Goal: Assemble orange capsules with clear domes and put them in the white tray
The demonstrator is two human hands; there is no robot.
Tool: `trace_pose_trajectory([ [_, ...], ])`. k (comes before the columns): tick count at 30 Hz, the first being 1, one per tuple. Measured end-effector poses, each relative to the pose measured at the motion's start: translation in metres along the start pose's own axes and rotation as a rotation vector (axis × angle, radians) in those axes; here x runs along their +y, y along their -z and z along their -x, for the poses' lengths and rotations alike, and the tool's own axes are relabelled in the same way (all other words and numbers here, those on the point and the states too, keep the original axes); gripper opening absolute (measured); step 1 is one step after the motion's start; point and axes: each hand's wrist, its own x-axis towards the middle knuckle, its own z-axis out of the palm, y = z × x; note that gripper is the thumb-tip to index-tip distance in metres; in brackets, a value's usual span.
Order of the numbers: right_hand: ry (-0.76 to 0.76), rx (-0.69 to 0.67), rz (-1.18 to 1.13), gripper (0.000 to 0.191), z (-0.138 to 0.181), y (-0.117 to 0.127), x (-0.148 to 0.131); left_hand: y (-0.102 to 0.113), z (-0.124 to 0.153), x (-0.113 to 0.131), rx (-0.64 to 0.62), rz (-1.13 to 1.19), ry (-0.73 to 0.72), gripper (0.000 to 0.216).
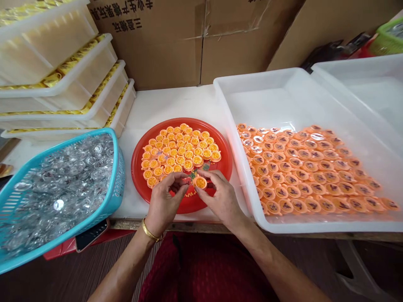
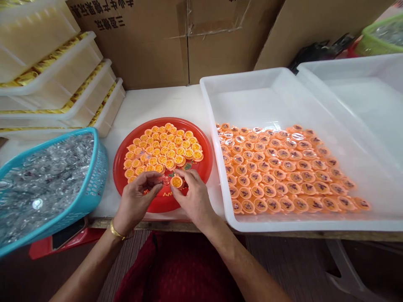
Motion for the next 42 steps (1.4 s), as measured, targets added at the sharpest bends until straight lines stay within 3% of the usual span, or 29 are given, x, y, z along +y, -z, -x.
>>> trace_pose_trajectory([
  [3,0.005,0.005,-0.001,0.035,0.0,0.0,-0.001,0.004,0.001,0.001,0.024,0.015,-0.006,0.022],
  [8,0.013,-0.003,0.058,0.033,0.0,-0.001,-0.001,0.008,0.004,-0.004,-0.048,0.152,0.165,0.027],
  [13,0.046,0.001,0.177,0.029,0.001,-0.001,0.004,0.01,0.009,-0.011,-0.086,0.009,0.136,0.021],
  [17,0.072,-0.001,0.205,0.031,0.0,-0.003,0.004,0.007,0.007,-0.004,-0.12,0.116,0.191,0.02],
  [21,0.03,-0.025,0.092,0.031,0.0,-0.006,-0.002,0.004,0.002,0.007,-0.105,0.153,0.099,0.008],
  [26,-0.102,-0.046,-0.055,0.029,0.002,-0.008,-0.01,0.002,-0.002,0.008,-0.136,0.088,-0.008,0.018],
  [35,-0.173,-0.124,-0.137,0.026,0.004,-0.006,-0.014,-0.001,0.0,0.001,-0.062,-0.111,-0.133,0.028],
  [42,-0.237,-0.089,-0.131,0.027,0.003,-0.005,-0.012,-0.001,0.0,0.002,-0.012,-0.181,-0.146,0.023],
])
